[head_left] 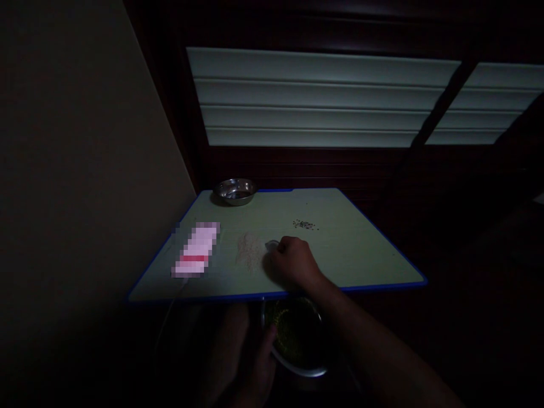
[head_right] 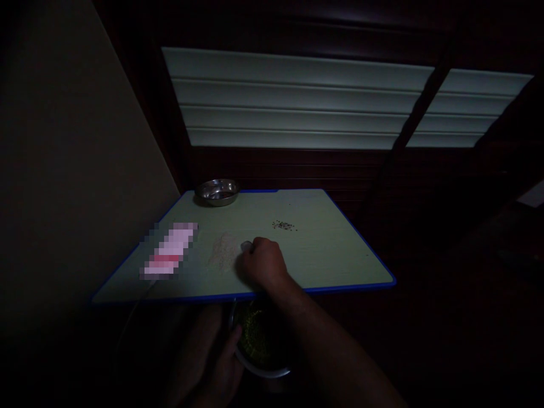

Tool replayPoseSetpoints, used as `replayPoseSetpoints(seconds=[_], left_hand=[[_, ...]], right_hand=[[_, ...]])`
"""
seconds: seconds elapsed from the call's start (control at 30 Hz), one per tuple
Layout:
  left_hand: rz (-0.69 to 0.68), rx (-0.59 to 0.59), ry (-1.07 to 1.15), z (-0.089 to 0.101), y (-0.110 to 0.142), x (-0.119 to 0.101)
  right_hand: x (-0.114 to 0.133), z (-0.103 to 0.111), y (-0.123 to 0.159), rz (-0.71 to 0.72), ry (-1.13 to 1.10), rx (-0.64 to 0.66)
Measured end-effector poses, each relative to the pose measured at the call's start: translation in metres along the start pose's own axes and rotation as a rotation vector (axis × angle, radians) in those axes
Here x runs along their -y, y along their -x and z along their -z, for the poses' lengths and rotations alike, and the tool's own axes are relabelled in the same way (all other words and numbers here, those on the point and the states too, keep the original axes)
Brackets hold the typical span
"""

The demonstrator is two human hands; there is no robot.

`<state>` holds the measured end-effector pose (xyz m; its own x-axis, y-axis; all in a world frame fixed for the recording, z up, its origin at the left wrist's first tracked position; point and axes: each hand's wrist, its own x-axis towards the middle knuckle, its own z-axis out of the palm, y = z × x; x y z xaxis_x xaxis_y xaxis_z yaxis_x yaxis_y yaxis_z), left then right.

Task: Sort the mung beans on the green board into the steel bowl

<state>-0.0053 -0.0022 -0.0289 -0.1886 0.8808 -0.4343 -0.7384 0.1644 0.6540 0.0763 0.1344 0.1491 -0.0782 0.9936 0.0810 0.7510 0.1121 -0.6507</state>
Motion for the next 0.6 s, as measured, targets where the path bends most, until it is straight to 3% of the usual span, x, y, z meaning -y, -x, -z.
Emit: replayPoseSetpoints(seconds=[0.2,0.37,0.6], left_hand=[[0.000,0.005,-0.018,0.002,0.000,0.001],[-0.023,0.014,-0.040,-0.002,-0.001,-0.001],[-0.008,-0.005,-0.056,-0.002,0.001,-0.003]], right_hand=[[-0.023,0.034,-0.013,0.025,-0.091,-0.098],[-0.057,0.066,-0.030,0.092,0.038,-0.077],[-0.073,0.067,-0.049,0.268,0.163,0.053]])
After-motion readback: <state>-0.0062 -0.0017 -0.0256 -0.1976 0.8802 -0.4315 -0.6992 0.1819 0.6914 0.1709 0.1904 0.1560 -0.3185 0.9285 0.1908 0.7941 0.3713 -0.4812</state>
